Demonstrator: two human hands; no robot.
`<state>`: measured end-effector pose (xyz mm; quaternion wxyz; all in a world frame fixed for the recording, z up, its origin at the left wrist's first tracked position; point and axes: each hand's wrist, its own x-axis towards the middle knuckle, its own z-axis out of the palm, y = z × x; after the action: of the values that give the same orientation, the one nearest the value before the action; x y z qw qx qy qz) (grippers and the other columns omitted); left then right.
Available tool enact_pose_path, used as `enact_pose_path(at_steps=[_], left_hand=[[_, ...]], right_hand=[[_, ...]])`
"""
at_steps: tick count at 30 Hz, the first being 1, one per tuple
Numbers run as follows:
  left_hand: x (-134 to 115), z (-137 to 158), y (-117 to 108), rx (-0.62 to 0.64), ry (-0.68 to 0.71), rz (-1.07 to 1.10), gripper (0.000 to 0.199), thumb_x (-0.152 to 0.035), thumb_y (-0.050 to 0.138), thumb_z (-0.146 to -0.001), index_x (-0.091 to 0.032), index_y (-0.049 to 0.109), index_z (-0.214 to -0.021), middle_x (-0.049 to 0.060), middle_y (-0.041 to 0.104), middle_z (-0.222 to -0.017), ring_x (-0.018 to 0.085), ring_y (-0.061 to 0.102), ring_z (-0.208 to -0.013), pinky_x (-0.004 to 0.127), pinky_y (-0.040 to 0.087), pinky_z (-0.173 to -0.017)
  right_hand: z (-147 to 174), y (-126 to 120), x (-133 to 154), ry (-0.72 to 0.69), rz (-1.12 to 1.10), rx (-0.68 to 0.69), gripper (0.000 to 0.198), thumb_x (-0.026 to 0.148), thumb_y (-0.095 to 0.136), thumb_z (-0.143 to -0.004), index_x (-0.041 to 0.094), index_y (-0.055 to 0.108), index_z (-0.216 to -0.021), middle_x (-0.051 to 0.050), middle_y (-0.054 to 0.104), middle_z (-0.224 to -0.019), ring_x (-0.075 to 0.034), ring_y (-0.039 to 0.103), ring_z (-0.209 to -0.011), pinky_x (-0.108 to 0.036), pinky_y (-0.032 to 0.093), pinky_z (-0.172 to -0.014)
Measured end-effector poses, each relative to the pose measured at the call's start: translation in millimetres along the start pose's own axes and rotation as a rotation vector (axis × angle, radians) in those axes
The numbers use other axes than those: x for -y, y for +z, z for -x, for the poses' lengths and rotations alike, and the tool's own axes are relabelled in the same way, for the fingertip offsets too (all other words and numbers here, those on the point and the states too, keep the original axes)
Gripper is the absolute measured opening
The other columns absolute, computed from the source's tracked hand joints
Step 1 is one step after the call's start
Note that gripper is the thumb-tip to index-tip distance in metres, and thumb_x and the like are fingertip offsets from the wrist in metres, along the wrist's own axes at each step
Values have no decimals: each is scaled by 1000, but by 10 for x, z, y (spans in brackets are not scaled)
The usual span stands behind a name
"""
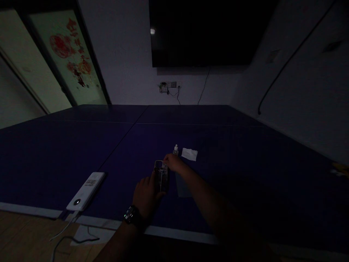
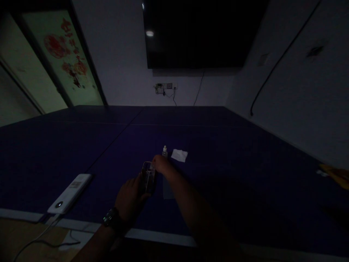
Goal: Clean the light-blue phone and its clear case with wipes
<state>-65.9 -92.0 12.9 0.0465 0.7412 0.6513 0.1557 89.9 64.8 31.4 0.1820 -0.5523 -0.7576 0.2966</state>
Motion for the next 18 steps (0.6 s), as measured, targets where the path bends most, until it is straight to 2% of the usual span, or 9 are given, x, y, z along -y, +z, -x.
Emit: enact_pose_path(at_steps=[2, 6, 8, 12, 18], left_hand=[[-122, 54, -21, -43, -9, 86, 79, -53, 66, -88, -16, 38, -152, 16, 65, -122, 32, 59, -112, 42, 46, -94], [-476, 147, -13, -15, 43, 251, 84, -53, 69, -86, -17, 36, -154, 14, 62, -121, 30, 57, -110, 40, 47, -91], [-656, 151, 12, -22, 46, 281, 81, -55, 70, -84, -19, 42, -151, 14, 62, -121, 31, 55, -110, 42, 46, -93], [-896, 98, 70, -3, 44, 297, 83, -51, 74, -80, -19, 43, -150, 14, 61, -121, 33, 51, -112, 45, 43, -97], [-972, 56, 216, 29, -8, 202, 80, -45, 74, -80, -15, 46, -148, 14, 61, -124, 33, 51, -114, 45, 40, -99]], right_hand=[[100, -145, -62, 9, -31, -23, 31, 37, 62, -100, 19, 63, -125, -9, 64, -128, -23, 66, -107, -44, 58, -91], [369, -467, -299, 50, -59, -59, 30, 37, 63, -99, 18, 64, -123, -9, 65, -125, -23, 67, -106, -44, 58, -90], [486, -562, -432, 89, -58, -62, 29, 37, 62, -100, 18, 64, -122, -9, 65, -125, -23, 67, -105, -43, 58, -90], [590, -562, -614, 171, -35, -58, 32, 37, 63, -99, 18, 62, -125, -9, 65, -125, -23, 67, -105, -44, 59, -89], [552, -459, -609, 197, 57, -44, 33, 37, 64, -99, 18, 62, -126, -10, 64, -127, -24, 66, -107, -44, 58, -90]])
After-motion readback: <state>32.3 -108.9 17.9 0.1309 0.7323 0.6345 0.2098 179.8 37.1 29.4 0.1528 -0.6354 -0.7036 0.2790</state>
